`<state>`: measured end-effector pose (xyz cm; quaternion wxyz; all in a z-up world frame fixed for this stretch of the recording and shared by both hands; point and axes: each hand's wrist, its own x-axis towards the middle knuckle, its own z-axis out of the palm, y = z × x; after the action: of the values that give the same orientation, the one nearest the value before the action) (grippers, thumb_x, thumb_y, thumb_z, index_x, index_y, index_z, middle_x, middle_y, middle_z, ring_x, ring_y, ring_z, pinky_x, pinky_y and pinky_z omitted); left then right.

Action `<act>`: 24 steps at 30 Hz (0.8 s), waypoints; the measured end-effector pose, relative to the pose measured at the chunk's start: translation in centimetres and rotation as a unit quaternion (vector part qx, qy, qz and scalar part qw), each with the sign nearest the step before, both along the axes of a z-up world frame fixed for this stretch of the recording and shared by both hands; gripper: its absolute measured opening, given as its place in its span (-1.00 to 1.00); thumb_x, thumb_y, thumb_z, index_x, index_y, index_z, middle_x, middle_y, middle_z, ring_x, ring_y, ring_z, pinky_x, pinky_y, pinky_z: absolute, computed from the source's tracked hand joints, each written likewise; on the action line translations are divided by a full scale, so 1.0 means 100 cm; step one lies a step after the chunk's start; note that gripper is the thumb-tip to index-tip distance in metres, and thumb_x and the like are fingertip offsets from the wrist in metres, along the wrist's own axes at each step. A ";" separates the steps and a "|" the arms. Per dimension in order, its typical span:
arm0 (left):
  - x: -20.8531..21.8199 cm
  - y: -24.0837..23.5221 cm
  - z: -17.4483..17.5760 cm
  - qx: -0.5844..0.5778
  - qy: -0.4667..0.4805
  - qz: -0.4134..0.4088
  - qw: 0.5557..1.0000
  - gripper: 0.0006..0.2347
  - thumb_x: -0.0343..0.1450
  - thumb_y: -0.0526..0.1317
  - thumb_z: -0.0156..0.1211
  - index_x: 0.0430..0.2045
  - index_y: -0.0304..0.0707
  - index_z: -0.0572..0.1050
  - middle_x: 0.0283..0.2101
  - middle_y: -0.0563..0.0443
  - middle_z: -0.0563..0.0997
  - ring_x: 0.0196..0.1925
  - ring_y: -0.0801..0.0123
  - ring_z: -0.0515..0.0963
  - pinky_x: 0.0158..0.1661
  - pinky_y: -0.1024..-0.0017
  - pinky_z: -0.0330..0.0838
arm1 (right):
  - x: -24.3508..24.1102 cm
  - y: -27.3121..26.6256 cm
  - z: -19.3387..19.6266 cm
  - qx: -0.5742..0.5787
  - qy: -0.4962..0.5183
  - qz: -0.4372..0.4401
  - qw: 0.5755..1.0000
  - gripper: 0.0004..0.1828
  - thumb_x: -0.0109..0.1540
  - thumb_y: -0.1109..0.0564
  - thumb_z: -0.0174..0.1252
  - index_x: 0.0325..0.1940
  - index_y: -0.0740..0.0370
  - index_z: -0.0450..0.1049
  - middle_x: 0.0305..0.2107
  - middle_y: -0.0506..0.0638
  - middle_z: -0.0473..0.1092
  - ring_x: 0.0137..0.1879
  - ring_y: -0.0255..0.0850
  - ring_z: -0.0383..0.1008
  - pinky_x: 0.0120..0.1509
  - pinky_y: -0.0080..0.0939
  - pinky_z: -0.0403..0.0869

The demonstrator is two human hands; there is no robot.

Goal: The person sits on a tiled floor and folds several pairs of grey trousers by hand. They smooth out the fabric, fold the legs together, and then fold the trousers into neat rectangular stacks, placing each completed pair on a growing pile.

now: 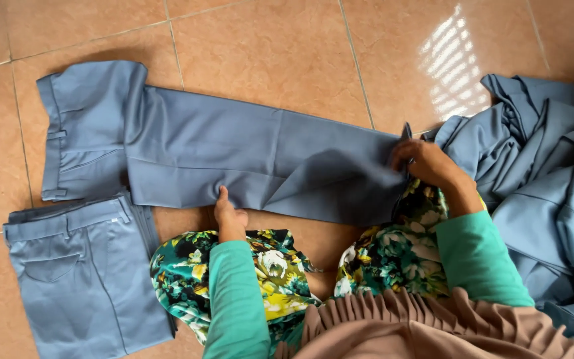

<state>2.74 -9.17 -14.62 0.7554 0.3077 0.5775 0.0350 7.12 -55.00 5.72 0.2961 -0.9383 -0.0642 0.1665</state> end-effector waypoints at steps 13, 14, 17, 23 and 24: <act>0.014 -0.015 0.095 0.005 -0.015 0.040 0.999 -0.10 0.39 0.04 0.44 0.47 -0.37 -0.10 0.54 -0.39 -0.26 0.57 -0.10 -0.30 0.45 -0.04 -0.41 | 0.011 -0.013 -0.156 -0.285 0.079 -0.162 0.941 -0.40 0.15 -0.22 0.25 0.20 -0.01 0.35 -0.04 0.18 0.51 0.07 0.28 0.58 0.24 0.45 0.32; 0.014 -0.018 0.100 0.000 -0.016 0.032 0.999 -0.09 0.38 0.05 0.44 0.48 -0.33 -0.10 0.55 -0.38 -0.27 0.58 -0.08 -0.29 0.46 -0.02 -0.41 | 0.016 -0.014 -0.168 -0.231 0.118 -0.195 0.946 -0.31 0.14 -0.10 0.24 0.31 -0.20 0.15 0.04 0.22 0.41 0.10 0.39 0.52 0.16 0.42 0.37; 0.009 -0.004 0.056 0.009 -0.026 0.033 0.999 -0.18 0.39 -0.01 0.45 0.44 -0.30 0.02 0.53 -0.41 -0.08 0.57 -0.13 -0.14 0.47 -0.09 -0.27 | 0.028 -0.005 -0.161 -0.081 0.044 -0.271 0.958 -0.21 0.12 0.19 0.23 0.37 -0.33 0.17 0.04 0.26 0.41 0.17 0.31 0.48 0.22 0.26 0.46; -0.005 -0.009 0.011 0.107 0.031 -0.227 0.967 -0.41 0.39 0.25 0.28 -0.10 -0.43 0.44 -0.40 -0.23 0.57 -0.62 0.22 0.54 -0.53 0.44 0.33 | 0.040 -0.046 -0.147 0.090 -0.099 -0.369 0.920 0.15 0.27 0.06 0.49 0.63 -0.06 -0.26 0.00 0.46 0.46 0.18 0.39 0.47 0.25 0.39 0.41; -0.011 -0.018 0.042 0.109 0.031 -0.225 0.968 -0.41 0.39 0.25 0.28 -0.10 -0.43 0.44 -0.40 -0.23 0.57 -0.62 0.22 0.54 -0.53 0.44 0.33 | 0.035 -0.038 -0.141 0.092 -0.099 -0.366 0.921 0.15 0.27 0.06 0.49 0.63 -0.06 -0.26 0.00 0.46 0.46 0.18 0.39 0.47 0.25 0.39 0.41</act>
<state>1.68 -10.97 -10.37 0.6872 0.5110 0.5097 -0.0825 10.62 -58.79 -8.36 0.4136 -0.8766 0.2401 -0.0536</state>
